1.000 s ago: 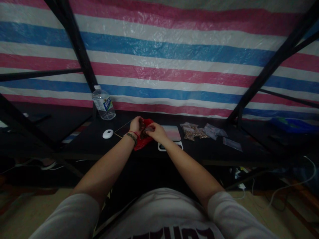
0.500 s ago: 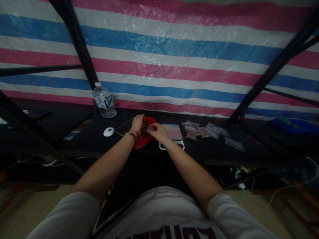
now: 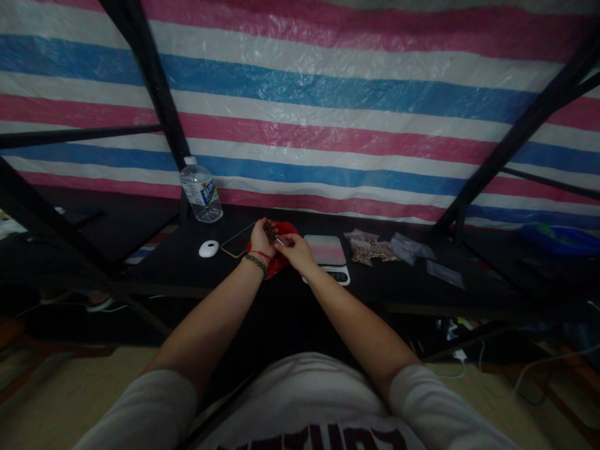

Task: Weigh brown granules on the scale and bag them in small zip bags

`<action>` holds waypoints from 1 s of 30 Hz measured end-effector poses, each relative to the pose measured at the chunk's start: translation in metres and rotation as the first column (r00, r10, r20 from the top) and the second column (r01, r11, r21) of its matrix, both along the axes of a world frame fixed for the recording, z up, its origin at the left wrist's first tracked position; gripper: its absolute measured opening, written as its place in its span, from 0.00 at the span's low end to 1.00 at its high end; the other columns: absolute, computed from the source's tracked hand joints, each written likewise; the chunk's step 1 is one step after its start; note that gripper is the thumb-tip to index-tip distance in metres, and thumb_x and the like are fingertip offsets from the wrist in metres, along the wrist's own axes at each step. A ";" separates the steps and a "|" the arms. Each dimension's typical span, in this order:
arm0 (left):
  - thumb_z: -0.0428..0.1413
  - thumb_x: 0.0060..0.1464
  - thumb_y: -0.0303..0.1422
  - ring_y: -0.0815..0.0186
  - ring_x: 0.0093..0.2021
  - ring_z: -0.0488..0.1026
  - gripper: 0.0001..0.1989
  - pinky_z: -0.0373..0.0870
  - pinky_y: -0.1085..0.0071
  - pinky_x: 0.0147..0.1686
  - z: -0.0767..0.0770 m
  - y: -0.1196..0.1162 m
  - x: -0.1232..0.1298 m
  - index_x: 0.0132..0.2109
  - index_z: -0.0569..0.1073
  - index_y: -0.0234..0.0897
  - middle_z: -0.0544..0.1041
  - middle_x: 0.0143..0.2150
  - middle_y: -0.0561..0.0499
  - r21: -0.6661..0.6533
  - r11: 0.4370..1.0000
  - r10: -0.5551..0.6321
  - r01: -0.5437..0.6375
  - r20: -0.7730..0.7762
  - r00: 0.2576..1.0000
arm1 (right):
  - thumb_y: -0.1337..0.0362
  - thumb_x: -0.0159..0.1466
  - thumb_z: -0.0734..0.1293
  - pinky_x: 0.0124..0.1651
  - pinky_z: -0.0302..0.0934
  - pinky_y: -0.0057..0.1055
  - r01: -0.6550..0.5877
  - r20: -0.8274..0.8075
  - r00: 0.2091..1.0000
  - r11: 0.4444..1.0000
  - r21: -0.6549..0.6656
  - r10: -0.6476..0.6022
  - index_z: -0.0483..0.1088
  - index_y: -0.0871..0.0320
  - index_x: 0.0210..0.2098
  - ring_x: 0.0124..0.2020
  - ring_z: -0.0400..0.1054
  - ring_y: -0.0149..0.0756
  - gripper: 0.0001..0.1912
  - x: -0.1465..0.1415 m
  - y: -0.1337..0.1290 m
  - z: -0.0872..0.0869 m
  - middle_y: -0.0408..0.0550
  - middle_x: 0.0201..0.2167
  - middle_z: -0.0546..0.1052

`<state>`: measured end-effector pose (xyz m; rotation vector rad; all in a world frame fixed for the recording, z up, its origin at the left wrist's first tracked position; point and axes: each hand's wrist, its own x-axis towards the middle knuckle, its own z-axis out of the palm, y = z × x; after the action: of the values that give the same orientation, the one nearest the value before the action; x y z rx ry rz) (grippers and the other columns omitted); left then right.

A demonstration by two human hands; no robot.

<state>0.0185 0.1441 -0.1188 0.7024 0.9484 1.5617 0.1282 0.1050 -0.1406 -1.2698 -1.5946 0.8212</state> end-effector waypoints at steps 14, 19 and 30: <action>0.57 0.49 0.33 0.73 0.20 0.67 0.08 0.64 0.76 0.24 0.008 -0.010 0.009 0.27 0.66 0.36 0.68 0.20 0.57 0.043 0.999 0.005 -0.024 0.393 0.919 | 0.56 0.55 0.71 0.40 0.65 0.32 -0.017 -0.046 0.999 1.000 -0.002 0.017 0.76 0.59 0.40 0.35 0.73 0.37 0.17 0.000 0.004 0.001 0.48 0.34 0.79; 0.57 0.47 0.31 0.73 0.21 0.68 0.06 0.64 0.76 0.26 0.008 -0.007 0.010 0.26 0.67 0.35 0.70 0.20 0.56 0.066 0.994 0.055 -0.089 0.408 0.912 | 0.54 0.55 0.71 0.40 0.66 0.32 0.009 -0.055 0.998 0.999 -0.049 -0.012 0.76 0.59 0.38 0.36 0.74 0.39 0.17 -0.003 0.007 0.000 0.49 0.34 0.80; 0.58 0.43 0.33 0.72 0.22 0.68 0.07 0.65 0.75 0.27 0.005 -0.008 0.006 0.26 0.68 0.35 0.69 0.20 0.56 0.082 0.995 0.030 -0.062 0.345 0.938 | 0.67 0.51 0.71 0.43 0.66 0.32 -0.084 -0.004 0.996 0.996 0.031 0.085 0.75 0.58 0.41 0.37 0.73 0.37 0.17 -0.003 0.006 0.005 0.46 0.37 0.79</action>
<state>0.0245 0.1365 -0.1138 0.4506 0.6396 1.7097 0.1250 0.1112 -0.1357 -1.1840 -1.6600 0.8485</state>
